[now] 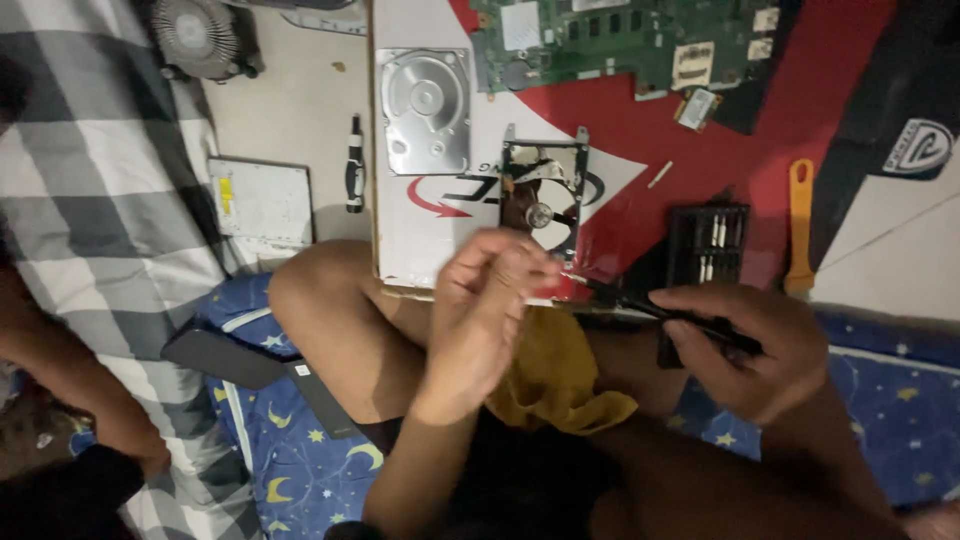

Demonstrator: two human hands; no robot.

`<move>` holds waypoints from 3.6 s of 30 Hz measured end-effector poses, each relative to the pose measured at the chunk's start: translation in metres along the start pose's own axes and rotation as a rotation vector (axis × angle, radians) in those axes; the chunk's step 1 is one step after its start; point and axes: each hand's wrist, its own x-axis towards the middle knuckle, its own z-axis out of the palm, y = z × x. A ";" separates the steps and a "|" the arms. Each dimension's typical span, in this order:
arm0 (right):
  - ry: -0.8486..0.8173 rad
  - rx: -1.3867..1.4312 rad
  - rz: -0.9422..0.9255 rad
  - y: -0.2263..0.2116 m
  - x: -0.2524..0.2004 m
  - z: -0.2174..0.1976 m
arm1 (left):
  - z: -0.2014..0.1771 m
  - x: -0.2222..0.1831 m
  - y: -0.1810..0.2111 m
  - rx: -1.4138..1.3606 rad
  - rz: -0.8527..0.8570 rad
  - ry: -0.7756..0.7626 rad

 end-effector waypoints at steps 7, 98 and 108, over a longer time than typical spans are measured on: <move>-0.004 -0.006 0.051 0.014 -0.007 0.002 | -0.044 0.093 0.088 1.051 0.625 0.477; -0.078 0.054 -0.150 0.003 0.008 0.000 | -0.002 -0.010 0.003 -0.104 -0.203 -0.055; -0.097 0.040 -0.251 0.007 0.010 0.004 | -0.007 -0.014 0.007 0.204 -0.103 -0.060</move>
